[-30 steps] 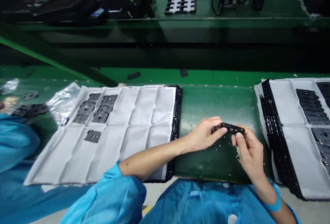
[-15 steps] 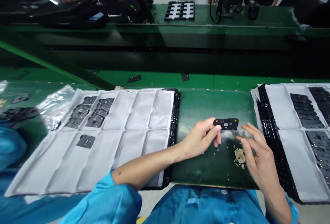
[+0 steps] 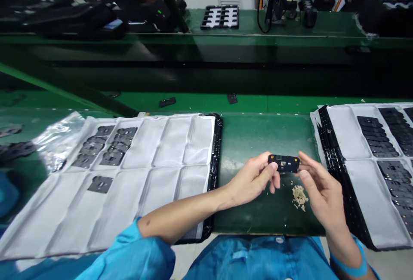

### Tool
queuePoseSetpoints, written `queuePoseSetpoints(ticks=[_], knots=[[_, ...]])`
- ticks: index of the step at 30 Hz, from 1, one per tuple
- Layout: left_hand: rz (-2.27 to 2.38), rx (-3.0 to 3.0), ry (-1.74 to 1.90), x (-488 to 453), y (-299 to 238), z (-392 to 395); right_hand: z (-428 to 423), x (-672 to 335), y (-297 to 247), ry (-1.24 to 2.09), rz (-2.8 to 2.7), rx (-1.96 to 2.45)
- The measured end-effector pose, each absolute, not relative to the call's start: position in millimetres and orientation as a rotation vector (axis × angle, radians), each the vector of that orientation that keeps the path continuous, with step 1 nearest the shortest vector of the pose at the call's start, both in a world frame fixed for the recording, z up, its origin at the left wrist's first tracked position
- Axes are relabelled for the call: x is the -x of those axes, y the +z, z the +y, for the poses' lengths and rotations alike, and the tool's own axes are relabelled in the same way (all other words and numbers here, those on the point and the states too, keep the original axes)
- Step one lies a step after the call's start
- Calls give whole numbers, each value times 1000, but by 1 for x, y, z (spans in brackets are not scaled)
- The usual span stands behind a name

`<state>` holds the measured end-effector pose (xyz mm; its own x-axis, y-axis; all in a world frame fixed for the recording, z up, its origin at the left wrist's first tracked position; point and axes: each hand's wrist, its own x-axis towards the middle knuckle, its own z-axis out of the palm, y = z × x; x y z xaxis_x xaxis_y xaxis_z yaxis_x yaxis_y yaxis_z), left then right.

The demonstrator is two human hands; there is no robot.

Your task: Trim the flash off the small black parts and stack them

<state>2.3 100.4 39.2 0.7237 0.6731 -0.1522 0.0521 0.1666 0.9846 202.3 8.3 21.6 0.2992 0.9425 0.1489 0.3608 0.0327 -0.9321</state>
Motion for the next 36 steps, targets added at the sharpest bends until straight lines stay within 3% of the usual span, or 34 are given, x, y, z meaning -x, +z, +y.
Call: queuePoseSetpoints(ticks=[12,28,36], knots=[[655,-1409,531,-8,33,81,23,-178,14,630,-1037,1443],[706,-1642,479,0,36,77,15,-177,5,786,-1004,1430],[719,-1476,431,2,35,82,7,-181,9,964,-932,1535]])
